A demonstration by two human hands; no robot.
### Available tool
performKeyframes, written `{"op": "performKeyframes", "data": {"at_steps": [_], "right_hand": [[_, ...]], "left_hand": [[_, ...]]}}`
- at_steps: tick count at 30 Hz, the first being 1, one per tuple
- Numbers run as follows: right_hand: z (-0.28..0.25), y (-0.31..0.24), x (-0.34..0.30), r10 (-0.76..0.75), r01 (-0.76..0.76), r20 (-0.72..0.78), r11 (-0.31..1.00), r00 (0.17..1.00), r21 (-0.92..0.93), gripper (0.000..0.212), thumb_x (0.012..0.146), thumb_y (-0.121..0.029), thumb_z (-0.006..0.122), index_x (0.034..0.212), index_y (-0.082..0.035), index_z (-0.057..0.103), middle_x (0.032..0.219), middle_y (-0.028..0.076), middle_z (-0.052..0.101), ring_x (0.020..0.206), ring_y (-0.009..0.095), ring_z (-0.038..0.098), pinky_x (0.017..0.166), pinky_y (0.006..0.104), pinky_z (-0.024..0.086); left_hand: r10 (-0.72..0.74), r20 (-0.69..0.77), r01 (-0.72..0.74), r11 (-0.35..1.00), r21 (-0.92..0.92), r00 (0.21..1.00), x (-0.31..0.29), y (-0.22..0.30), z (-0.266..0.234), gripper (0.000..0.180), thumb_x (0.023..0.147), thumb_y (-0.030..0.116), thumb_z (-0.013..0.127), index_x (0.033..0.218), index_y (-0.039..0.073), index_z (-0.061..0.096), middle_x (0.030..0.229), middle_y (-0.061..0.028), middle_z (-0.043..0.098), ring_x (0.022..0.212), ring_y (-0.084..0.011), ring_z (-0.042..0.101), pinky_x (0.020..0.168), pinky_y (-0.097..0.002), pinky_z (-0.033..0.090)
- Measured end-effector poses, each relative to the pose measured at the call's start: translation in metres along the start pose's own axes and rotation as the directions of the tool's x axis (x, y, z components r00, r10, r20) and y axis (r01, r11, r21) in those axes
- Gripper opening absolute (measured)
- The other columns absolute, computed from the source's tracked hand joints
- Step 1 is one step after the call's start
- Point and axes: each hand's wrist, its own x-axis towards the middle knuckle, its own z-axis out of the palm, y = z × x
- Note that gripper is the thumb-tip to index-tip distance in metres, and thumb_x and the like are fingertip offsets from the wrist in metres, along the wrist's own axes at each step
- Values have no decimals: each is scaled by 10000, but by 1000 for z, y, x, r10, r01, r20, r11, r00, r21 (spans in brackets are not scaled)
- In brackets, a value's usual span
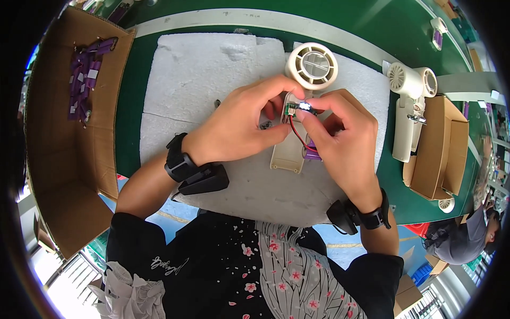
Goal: Assembling small hand-held fans by connecting circuit boards to batteries and placing them into the plastic housing.
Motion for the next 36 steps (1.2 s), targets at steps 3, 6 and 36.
{"op": "performKeyframes", "data": {"at_steps": [3, 6, 36], "right_hand": [[1, 0, 2, 1, -1, -3, 1000, 1000, 3, 160, 796, -16, 740, 936, 4, 667, 869, 49, 635, 563, 75, 574, 492, 216, 430], [-1, 1, 4, -9, 9, 10, 1000, 1000, -13, 181, 767, -13, 761, 929, -11, 681, 865, 56, 639, 553, 93, 585, 490, 232, 441], [1, -3, 3, -97, 84, -54, 975, 994, -204, 188, 749, -24, 784, 920, -12, 707, 797, 58, 629, 551, 93, 598, 476, 220, 438]], "left_hand": [[-5, -3, 5, 1000, -1, 1000, 0, 0, -1, 402, 747, -16, 653, 1124, 79, 550, 885, -56, 605, 737, -178, 600, 670, -303, 511], [-13, -9, 13, 1000, 6, 1000, 0, 0, 1, 396, 742, -16, 652, 1112, 80, 551, 876, -57, 601, 723, -178, 595, 655, -303, 507], [-82, -61, 80, 996, -33, 995, -3, 1, 5, 369, 759, -9, 642, 1095, 81, 518, 788, -68, 581, 689, -179, 609, 616, -299, 496]]}}
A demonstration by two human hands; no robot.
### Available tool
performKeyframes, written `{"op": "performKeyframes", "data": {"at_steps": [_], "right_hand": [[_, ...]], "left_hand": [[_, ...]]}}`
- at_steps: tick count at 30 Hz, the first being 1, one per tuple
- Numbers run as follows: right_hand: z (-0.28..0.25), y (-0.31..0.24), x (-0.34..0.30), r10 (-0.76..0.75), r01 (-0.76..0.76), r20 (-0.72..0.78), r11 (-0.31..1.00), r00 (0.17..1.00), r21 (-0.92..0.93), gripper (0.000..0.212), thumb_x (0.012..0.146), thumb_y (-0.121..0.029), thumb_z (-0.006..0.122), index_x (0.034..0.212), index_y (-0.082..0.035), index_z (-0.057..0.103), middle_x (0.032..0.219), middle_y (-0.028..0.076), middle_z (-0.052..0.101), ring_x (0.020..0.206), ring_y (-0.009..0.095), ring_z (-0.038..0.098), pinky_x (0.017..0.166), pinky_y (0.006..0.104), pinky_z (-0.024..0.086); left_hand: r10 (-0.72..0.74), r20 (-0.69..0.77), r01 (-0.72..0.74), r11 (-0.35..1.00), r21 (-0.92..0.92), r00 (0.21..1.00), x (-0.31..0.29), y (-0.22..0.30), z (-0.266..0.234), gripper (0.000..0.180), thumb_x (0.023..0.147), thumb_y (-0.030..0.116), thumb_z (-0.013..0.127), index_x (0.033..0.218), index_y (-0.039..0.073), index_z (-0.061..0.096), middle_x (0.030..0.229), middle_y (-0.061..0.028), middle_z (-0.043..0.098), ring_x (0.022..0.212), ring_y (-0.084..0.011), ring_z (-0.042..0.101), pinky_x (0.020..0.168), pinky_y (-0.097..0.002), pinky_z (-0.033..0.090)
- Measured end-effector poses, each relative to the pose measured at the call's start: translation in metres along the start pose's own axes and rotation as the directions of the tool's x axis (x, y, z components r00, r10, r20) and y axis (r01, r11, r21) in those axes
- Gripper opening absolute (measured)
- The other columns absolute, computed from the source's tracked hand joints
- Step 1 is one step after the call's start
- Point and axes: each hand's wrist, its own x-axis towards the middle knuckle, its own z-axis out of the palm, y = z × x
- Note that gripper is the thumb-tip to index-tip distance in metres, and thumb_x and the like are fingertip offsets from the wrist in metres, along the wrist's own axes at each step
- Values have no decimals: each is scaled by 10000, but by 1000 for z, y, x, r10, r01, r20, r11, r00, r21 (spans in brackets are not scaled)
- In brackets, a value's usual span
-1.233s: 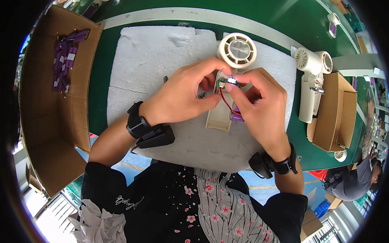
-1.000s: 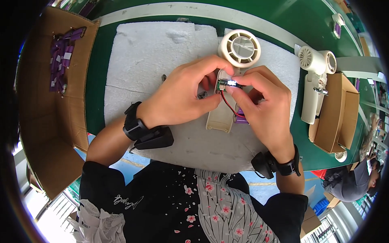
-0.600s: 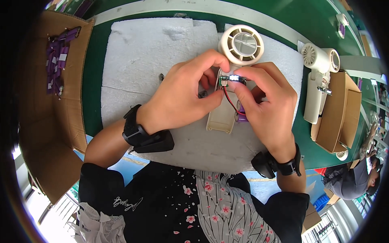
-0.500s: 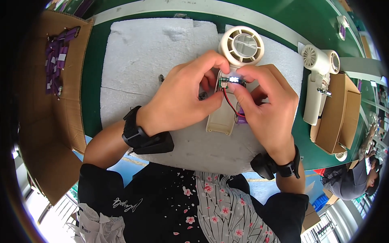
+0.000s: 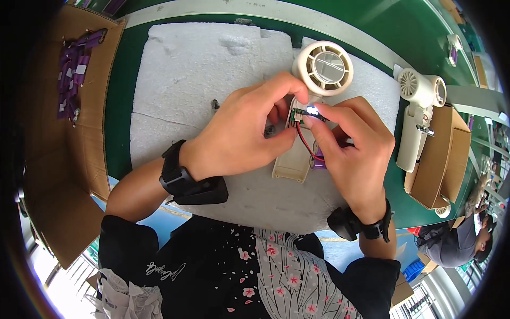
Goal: Assembling small hand-held fans by connecting circuit boards to batteries and placing them into the plastic housing.
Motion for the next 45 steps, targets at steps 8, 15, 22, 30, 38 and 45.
{"op": "performKeyframes", "data": {"at_steps": [8, 15, 22, 30, 38, 45], "right_hand": [[1, -1, 1, 158, -157, 2, 981, 987, 113, 203, 754, -44, 792, 894, 14, 657, 787, 62, 628, 554, 91, 575, 491, 229, 451], [-8, 12, 4, 177, -207, 222, 971, 959, 121, 219, 773, -42, 778, 864, 1, 584, 779, 68, 610, 564, 103, 562, 534, 245, 476], [-32, 15, 6, 40, -162, 423, 953, 905, 256, 333, 711, 19, 773, 945, -26, 541, 846, 75, 605, 695, 151, 583, 609, 274, 488], [-49, 10, 7, -106, 112, 461, 994, 881, 15, 410, 577, 79, 770, 898, -21, 535, 939, 91, 601, 833, 276, 576, 678, 338, 503], [-42, 7, -1, -230, 273, 296, 955, 927, -113, 284, 613, 63, 758, 852, 8, 615, 994, 121, 636, 819, 295, 607, 680, 370, 518], [-35, 1, -17, -259, 318, 243, 914, 935, -250, 226, 659, 61, 744, 860, 40, 642, 1038, 156, 655, 790, 296, 639, 674, 372, 531]], "left_hand": [[114, 38, -110, 990, -92, 993, 8, -8, -7, 330, 836, -54, 597, 1134, 74, 661, 959, -115, 680, 760, -203, 653, 677, -292, 519], [128, 96, -130, 991, 14, 987, 8, -1, -12, 313, 854, -54, 591, 1089, 111, 715, 1027, -133, 686, 817, -223, 678, 717, -299, 530], [73, 110, -72, 997, -16, 991, 6, 1, -15, 341, 813, -64, 603, 1076, 117, 723, 1040, -125, 675, 815, -200, 660, 695, -286, 516], [34, 64, -32, 999, -26, 997, 7, 3, -15, 349, 759, -71, 620, 1043, 104, 725, 1045, -90, 664, 789, -150, 620, 658, -250, 486], [-9, -12, 9, 999, -34, 1000, 6, 2, -19, 345, 754, -94, 604, 1025, 88, 716, 1075, -84, 656, 800, -133, 614, 645, -236, 475], [-22, -15, 21, 998, -55, 1000, 7, 2, -15, 350, 755, -96, 598, 1027, 91, 714, 1071, -81, 654, 785, -118, 609, 642, -230, 472]]}}
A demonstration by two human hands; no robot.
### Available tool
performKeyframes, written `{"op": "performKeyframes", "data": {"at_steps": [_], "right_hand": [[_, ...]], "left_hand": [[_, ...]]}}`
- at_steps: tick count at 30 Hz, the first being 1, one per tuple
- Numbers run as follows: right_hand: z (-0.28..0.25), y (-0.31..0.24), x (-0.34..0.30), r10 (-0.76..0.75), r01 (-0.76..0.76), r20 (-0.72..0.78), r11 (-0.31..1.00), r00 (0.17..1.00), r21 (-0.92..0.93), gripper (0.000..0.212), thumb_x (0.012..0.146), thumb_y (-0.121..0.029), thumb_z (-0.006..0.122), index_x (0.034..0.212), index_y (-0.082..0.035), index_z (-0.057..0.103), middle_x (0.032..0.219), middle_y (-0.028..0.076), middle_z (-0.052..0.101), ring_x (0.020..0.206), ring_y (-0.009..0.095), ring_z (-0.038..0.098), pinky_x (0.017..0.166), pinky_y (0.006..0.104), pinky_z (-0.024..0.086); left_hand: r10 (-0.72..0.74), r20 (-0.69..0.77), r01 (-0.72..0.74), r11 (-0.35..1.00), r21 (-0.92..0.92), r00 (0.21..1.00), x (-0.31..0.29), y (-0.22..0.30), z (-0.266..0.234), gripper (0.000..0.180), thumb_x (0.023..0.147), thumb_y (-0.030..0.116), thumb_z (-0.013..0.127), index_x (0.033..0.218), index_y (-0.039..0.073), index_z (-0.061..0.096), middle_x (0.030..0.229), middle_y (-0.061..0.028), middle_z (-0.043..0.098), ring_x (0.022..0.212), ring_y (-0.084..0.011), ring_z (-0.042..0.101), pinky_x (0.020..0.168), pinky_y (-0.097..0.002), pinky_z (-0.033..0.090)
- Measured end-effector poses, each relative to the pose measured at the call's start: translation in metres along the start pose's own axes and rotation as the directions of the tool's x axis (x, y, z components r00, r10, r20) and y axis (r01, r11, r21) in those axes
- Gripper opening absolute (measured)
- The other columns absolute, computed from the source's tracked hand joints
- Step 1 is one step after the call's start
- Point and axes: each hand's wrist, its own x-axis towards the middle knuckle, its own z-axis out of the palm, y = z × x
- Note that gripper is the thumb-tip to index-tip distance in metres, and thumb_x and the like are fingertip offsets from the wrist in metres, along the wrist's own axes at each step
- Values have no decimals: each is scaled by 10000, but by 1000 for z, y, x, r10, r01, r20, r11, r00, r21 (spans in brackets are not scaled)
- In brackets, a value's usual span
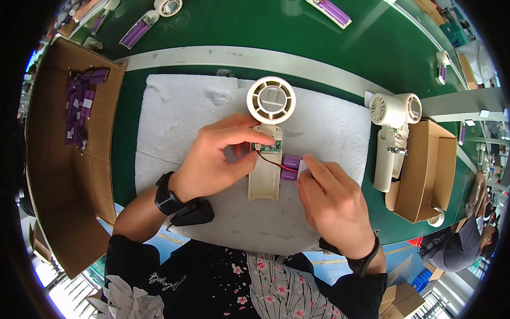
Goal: Assembling small hand-held fans by connecting circuit boards to batteries and placing them into the plastic housing.
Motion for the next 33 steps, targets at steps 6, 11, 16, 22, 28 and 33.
{"op": "performKeyframes", "data": {"at_steps": [6, 11, 16, 22, 28, 33], "right_hand": [[2, -7, 3, -4, 6, 12, 996, 1000, -85, 172, 698, 52, 700, 856, 57, 633, 1056, 173, 655, 804, 305, 644, 686, 374, 538], [3, -12, 2, -19, 21, 12, 988, 1000, -153, 159, 712, 35, 690, 859, 57, 634, 1063, 185, 656, 807, 313, 646, 693, 373, 543], [4, -13, 5, -19, 21, 16, 983, 1000, -183, 148, 716, 31, 689, 857, 45, 647, 1051, 179, 668, 797, 307, 651, 695, 374, 545], [-2, -6, 3, -12, 16, 49, 995, 999, -101, 135, 715, -2, 716, 826, 31, 647, 1035, 159, 682, 742, 291, 644, 672, 378, 540], [-11, -5, 6, 18, -10, 85, 996, 996, -85, 128, 724, -15, 717, 820, 28, 643, 1026, 158, 681, 710, 289, 630, 655, 381, 534], [-8, 4, 6, -34, 46, 93, 990, 995, -133, 99, 725, -4, 698, 787, 23, 627, 1016, 158, 674, 691, 290, 618, 643, 387, 531]], "left_hand": [[25, 1, -25, 1000, -4, 1000, 0, -4, -1, 349, 755, -81, 609, 1036, 95, 715, 1051, -79, 656, 767, -115, 610, 634, -233, 476], [49, 23, -48, 999, -24, 999, 1, -5, -4, 347, 750, -67, 623, 1042, 93, 721, 1032, -82, 664, 758, -130, 623, 640, -241, 493], [46, 16, -46, 999, -10, 999, 7, -3, -9, 332, 741, -57, 639, 1028, 83, 730, 1015, -89, 670, 759, -153, 638, 655, -255, 510], [-75, 278, 40, 991, 130, 958, 29, 8, -28, 320, 736, -52, 659, 1020, 72, 737, 1003, -91, 674, 777, -159, 643, 671, -268, 518], [70, 350, -75, 997, -2, 934, 29, -11, -27, 327, 738, -38, 687, 1042, 75, 733, 990, -72, 671, 827, -146, 635, 705, -264, 507], [111, 313, -100, 994, -52, 943, 29, -13, -27, 340, 742, -20, 691, 1063, 88, 729, 950, -53, 663, 792, -128, 602, 692, -261, 487]]}}
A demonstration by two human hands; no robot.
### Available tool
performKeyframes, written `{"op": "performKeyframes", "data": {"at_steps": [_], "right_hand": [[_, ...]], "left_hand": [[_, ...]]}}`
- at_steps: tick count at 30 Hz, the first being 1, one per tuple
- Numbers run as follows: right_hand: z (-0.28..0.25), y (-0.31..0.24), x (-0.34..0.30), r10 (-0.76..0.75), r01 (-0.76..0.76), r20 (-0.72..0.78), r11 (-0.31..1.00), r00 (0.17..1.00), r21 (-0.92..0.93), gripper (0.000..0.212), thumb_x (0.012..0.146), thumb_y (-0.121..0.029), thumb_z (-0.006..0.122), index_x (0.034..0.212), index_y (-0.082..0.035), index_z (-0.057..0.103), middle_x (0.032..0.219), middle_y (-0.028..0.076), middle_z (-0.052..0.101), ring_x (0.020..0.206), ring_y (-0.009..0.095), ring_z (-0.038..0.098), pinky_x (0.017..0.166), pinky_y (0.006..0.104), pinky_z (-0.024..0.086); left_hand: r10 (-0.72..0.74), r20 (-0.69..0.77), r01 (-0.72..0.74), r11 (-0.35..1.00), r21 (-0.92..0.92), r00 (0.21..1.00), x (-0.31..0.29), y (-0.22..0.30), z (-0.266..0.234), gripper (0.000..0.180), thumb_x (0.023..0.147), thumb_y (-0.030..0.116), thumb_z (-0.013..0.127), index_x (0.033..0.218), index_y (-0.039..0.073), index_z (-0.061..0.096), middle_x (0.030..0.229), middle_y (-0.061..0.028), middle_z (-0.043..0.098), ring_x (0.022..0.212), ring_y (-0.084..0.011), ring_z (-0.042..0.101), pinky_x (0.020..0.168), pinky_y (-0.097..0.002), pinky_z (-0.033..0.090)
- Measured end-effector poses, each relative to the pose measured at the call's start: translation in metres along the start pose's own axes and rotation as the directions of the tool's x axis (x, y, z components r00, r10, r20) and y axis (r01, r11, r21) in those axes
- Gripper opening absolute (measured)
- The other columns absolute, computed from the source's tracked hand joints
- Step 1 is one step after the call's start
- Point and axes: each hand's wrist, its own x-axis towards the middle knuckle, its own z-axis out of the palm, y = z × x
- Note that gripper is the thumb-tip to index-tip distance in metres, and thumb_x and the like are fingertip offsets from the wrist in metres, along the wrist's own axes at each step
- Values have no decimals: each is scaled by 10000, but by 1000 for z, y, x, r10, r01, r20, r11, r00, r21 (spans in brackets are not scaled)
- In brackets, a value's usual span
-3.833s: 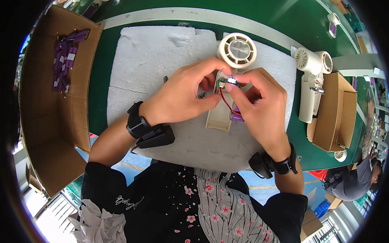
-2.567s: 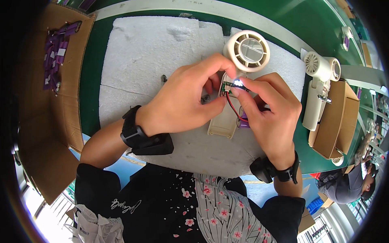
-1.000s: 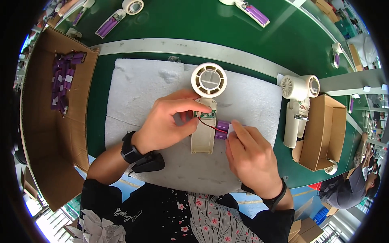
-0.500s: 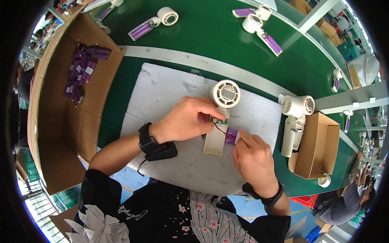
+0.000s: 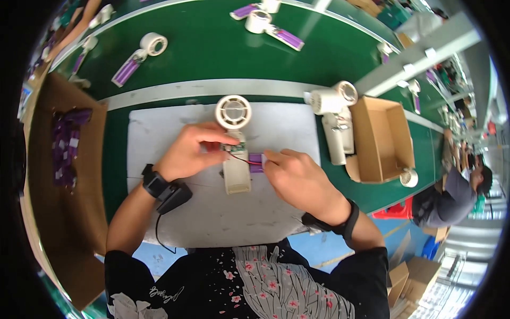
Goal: Assembling small hand-held fans by connecting circuit boards to batteries and placing them into the plastic housing.
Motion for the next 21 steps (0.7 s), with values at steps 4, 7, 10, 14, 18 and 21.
{"op": "performKeyframes", "data": {"at_steps": [4, 7, 10, 14, 18, 21], "right_hand": [[4, -6, -2, -25, 24, -16, 999, 1000, -35, 106, 705, -2, 693, 753, 21, 601, 1018, 166, 668, 687, 289, 617, 631, 388, 534], [10, -16, -3, -4, 2, -18, 995, 1000, -99, 121, 686, -3, 693, 735, 19, 584, 1025, 174, 664, 693, 288, 621, 622, 390, 536], [18, -25, -4, 75, -77, -21, 987, 997, -139, 131, 664, -2, 692, 728, 20, 579, 1021, 185, 667, 703, 289, 636, 616, 384, 542], [18, -23, -5, 89, -100, -142, 992, 986, -79, 128, 657, -3, 687, 720, 20, 578, 998, 166, 678, 705, 296, 647, 609, 368, 545], [15, -17, -3, 136, -133, -161, 991, 978, 27, 111, 660, 13, 676, 728, 19, 589, 973, 150, 687, 713, 302, 655, 606, 337, 548], [8, -13, -4, 223, -207, -131, 971, 966, 121, 103, 678, 24, 672, 757, 20, 607, 962, 128, 692, 722, 281, 661, 598, 331, 547]], "left_hand": [[2, -33, -3, 1000, -13, 999, -1, 1, 1, 334, 751, 0, 670, 1066, 94, 729, 902, -50, 662, 725, -124, 580, 665, -265, 483], [-15, -48, 15, 1000, 5, 999, -4, 2, 3, 326, 757, -10, 664, 1058, 94, 732, 907, -45, 662, 721, -119, 576, 663, -261, 479], [-18, -57, 19, 1000, 7, 998, -4, 1, 4, 318, 757, -5, 668, 1054, 90, 733, 907, -42, 658, 720, -120, 573, 658, -258, 474], [-3, -81, 3, 1000, -10, 997, -4, 1, 5, 313, 758, -4, 667, 1049, 89, 734, 910, -43, 659, 724, -123, 574, 664, -260, 474], [-33, -72, 32, 999, -15, 997, -5, 3, 4, 316, 758, -7, 665, 1051, 91, 733, 910, -48, 658, 725, -128, 576, 669, -263, 475], [-30, -68, 29, 999, -16, 997, -3, 3, 3, 318, 759, -11, 661, 1051, 91, 733, 916, -53, 662, 735, -132, 584, 679, -264, 480]]}}
